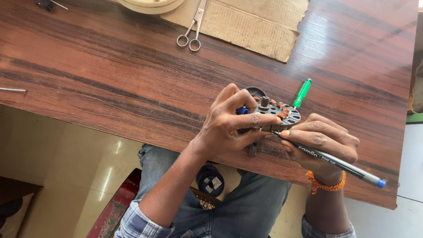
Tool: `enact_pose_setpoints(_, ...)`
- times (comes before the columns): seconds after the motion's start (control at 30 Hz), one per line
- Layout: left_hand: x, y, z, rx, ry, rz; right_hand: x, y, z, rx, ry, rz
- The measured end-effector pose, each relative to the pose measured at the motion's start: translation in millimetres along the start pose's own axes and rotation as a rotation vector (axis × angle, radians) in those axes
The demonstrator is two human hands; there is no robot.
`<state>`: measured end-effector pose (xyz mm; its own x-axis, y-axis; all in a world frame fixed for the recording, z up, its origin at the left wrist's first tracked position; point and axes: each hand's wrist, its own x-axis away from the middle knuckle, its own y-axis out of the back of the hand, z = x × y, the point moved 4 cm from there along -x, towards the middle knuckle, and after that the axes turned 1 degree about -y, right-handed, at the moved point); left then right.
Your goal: The person winds copper wire around the slots of a circular stator core. They hold the stator with one hand and wrap the wire with the other, rotating the stator as needed to access each slot.
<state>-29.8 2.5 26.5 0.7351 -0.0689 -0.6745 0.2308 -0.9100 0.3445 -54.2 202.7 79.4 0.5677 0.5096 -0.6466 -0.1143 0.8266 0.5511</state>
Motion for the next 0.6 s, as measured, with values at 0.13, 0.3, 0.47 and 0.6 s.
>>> enact_pose_setpoints(0.13,1,0,3,0.0,0.008,0.005,0,1,-2,0.012,-0.02,0.042)
enact_pose_setpoints(0.3,0,-1,2,-0.005,0.011,0.005,-4,1,-6,-0.045,-0.007,0.029)
enact_pose_setpoints(0.47,0,0,3,0.005,0.015,0.003,-2,0,-2,-0.021,-0.026,0.026)
enact_pose_setpoints(0.6,-4,-5,11,0.008,0.012,0.01,-3,-1,-12,-0.012,-0.034,0.031)
